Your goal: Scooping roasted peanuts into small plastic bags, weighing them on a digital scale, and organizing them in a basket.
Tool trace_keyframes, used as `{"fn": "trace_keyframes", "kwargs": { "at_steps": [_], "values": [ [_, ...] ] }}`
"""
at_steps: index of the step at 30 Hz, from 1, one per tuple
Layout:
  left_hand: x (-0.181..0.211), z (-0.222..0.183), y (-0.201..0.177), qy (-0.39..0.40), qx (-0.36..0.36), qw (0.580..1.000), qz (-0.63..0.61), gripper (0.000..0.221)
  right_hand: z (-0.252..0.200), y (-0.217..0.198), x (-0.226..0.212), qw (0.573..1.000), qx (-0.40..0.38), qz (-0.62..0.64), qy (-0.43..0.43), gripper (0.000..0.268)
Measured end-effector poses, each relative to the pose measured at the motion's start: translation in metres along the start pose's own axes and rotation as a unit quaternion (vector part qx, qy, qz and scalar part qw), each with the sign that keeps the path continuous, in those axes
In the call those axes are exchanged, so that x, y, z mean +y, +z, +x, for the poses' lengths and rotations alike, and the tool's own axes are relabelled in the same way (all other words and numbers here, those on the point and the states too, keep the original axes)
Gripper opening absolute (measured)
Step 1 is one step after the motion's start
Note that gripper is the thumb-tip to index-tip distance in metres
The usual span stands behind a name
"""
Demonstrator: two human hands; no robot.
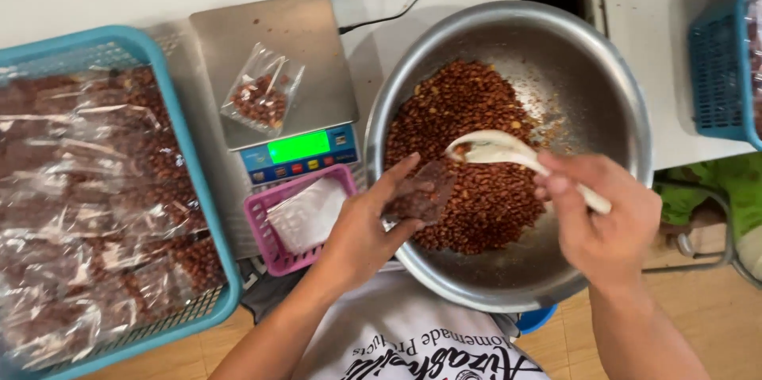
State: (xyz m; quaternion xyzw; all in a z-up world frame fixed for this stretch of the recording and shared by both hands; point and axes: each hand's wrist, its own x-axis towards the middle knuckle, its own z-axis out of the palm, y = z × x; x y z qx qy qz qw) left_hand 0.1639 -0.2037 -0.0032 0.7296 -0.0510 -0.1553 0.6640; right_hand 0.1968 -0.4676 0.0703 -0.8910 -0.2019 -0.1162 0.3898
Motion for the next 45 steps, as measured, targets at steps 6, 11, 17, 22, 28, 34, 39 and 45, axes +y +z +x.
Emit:
{"fn": "trace_keyframes", "kwargs": {
  "at_steps": [6,11,17,22,28,34,39,45],
  "values": [
    [0.020,0.011,0.007,-0.030,-0.036,0.996,-0.071,0.084,-0.010,-0.001,0.013,0.989,-0.041,0.044,-0.135,0.021],
    [-0.003,-0.004,-0.006,0.084,0.058,0.971,-0.218,0.032,-0.057,-0.006,0.038,0.998,0.043,-0.045,0.000,0.018],
    [-0.022,-0.063,-0.167,0.151,0.379,0.869,0.281,0.037,-0.073,0.024,0.090,0.988,0.025,0.032,0.150,0.022],
    [-0.025,-0.099,-0.319,-0.044,0.530,0.731,0.427,0.011,-0.052,0.041,0.040,0.983,-0.015,-0.070,0.171,0.027],
    [-0.073,-0.073,-0.385,0.038,0.466,0.826,0.314,0.044,-0.039,0.045,0.012,0.977,-0.024,-0.094,0.190,0.025],
    [-0.086,-0.052,-0.348,-0.042,0.463,0.560,0.686,0.062,-0.061,0.022,0.048,0.961,-0.010,-0.043,0.274,0.024],
    [-0.092,-0.052,-0.126,-0.030,0.151,0.822,0.548,0.034,-0.036,0.018,0.040,0.965,-0.098,-0.101,0.223,0.022],
    [-0.159,-0.037,-0.042,-0.185,0.054,0.755,0.627,0.037,-0.019,0.058,0.114,0.984,-0.011,-0.177,0.018,0.019]
  ]
}}
